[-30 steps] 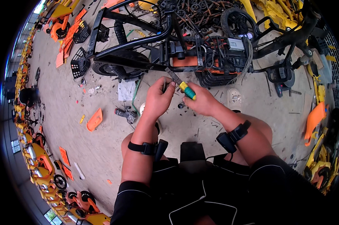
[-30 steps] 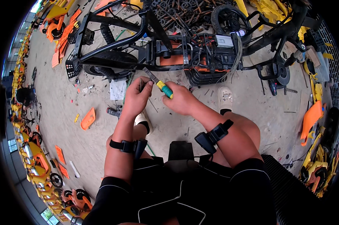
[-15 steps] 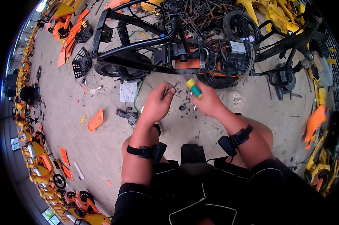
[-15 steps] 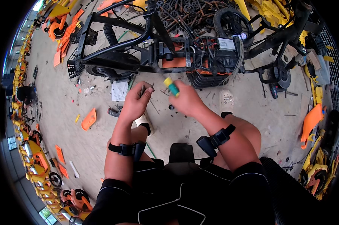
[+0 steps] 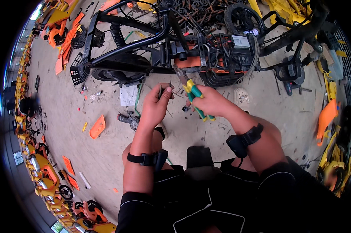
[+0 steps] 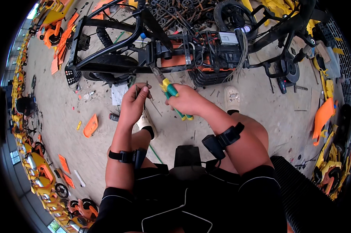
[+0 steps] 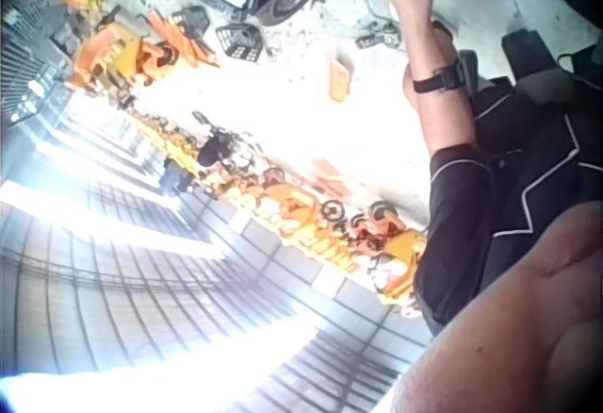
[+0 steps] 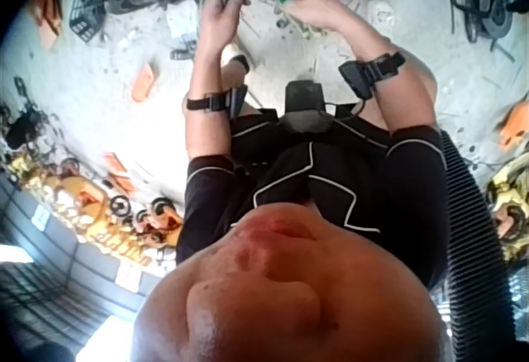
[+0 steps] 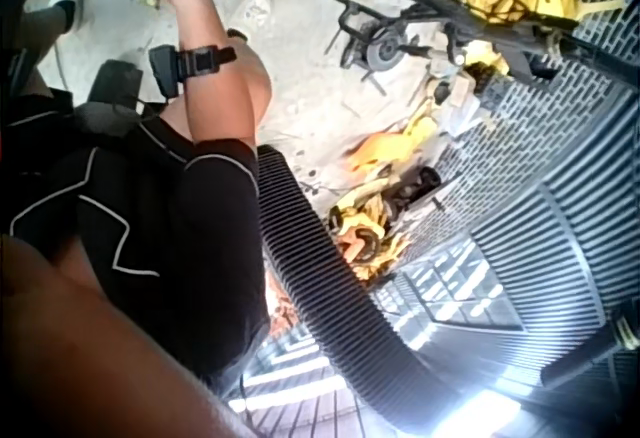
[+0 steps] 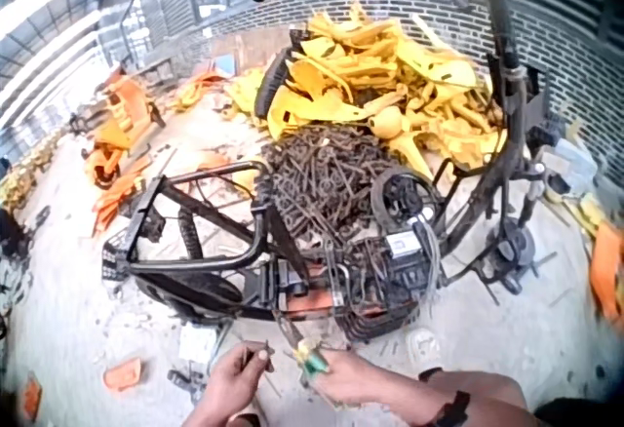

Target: The person uses pliers to strip and trim a wire on a motorcycle frame, holding the wire with one hand while manipulating the tool with the other.

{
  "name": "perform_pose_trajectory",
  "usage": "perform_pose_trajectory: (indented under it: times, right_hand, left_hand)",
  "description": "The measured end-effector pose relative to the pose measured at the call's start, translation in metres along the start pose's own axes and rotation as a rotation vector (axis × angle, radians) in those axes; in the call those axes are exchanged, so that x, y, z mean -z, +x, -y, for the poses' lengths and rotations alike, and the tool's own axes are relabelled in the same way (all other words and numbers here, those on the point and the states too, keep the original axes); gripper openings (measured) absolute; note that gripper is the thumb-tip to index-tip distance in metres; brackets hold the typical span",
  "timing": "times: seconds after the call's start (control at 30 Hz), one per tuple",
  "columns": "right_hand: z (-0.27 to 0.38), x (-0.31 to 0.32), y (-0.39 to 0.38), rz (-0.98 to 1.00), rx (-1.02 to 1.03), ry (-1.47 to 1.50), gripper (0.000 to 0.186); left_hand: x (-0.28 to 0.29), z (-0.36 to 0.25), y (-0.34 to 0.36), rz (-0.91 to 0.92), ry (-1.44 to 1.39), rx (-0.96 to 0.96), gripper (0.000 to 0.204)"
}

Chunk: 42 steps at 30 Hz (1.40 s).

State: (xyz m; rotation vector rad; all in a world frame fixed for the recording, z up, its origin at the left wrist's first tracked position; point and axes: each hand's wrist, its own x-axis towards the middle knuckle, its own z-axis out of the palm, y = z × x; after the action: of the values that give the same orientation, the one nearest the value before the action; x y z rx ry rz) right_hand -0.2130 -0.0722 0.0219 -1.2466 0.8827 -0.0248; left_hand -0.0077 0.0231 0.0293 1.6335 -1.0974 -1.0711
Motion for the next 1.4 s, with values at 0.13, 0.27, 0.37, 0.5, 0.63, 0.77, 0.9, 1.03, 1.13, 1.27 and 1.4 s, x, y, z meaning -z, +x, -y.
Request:
perform_pose_trajectory:
  times: [0.13,0.27,0.37,0.5,0.63,0.77,0.9,1.03,1.13,1.27,1.4]
  right_hand:
    - [-0.002,-0.008,0.000,0.018,-0.033,-0.051,0.041]
    - [-0.008,-0.008,0.002,-0.046,0.021,-0.184,0.038]
    - [-0.005,-0.009,0.003,-0.071,0.035,-0.231,0.038]
    - [-0.010,-0.009,0.004,-0.077,0.055,-0.201,0.037]
    - [-0.011,-0.009,0.004,-0.063,0.071,-0.126,0.035]
    - [-0.006,-0.007,0.001,-0.053,0.051,-0.102,0.034]
    - [-0.008,-0.006,0.001,-0.054,0.043,-0.101,0.034]
    - [-0.010,-0.008,0.001,-0.037,0.070,-0.080,0.034]
    - [-0.006,-0.011,0.000,-0.017,0.049,-0.062,0.035]
    - [-0.009,-0.017,0.001,-0.008,0.022,0.017,0.036]
    - [-0.029,-0.023,0.013,0.003,0.059,0.096,0.039]
  left_hand:
    - [-0.008,0.005,0.002,-0.058,0.012,-0.057,0.022]
    - [-0.010,-0.004,-0.001,-0.044,0.073,0.011,0.022]
    - [-0.010,-0.002,0.000,-0.066,0.068,-0.019,0.022]
    - [-0.016,-0.001,0.002,-0.064,0.050,-0.007,0.020]
    - [-0.020,0.002,0.005,-0.092,0.084,-0.060,0.015]
    - [-0.022,-0.009,0.003,-0.062,0.088,-0.005,0.015]
    - [-0.023,-0.016,0.002,-0.044,0.121,0.021,0.017]
    - [-0.024,-0.016,0.002,-0.053,0.183,0.013,0.016]
    - [-0.022,-0.012,0.002,-0.068,0.205,0.004,0.016]
    - [-0.025,-0.016,0.000,-0.102,0.256,0.028,0.017]
    - [-0.024,-0.016,0.001,-0.105,0.311,0.037,0.019]
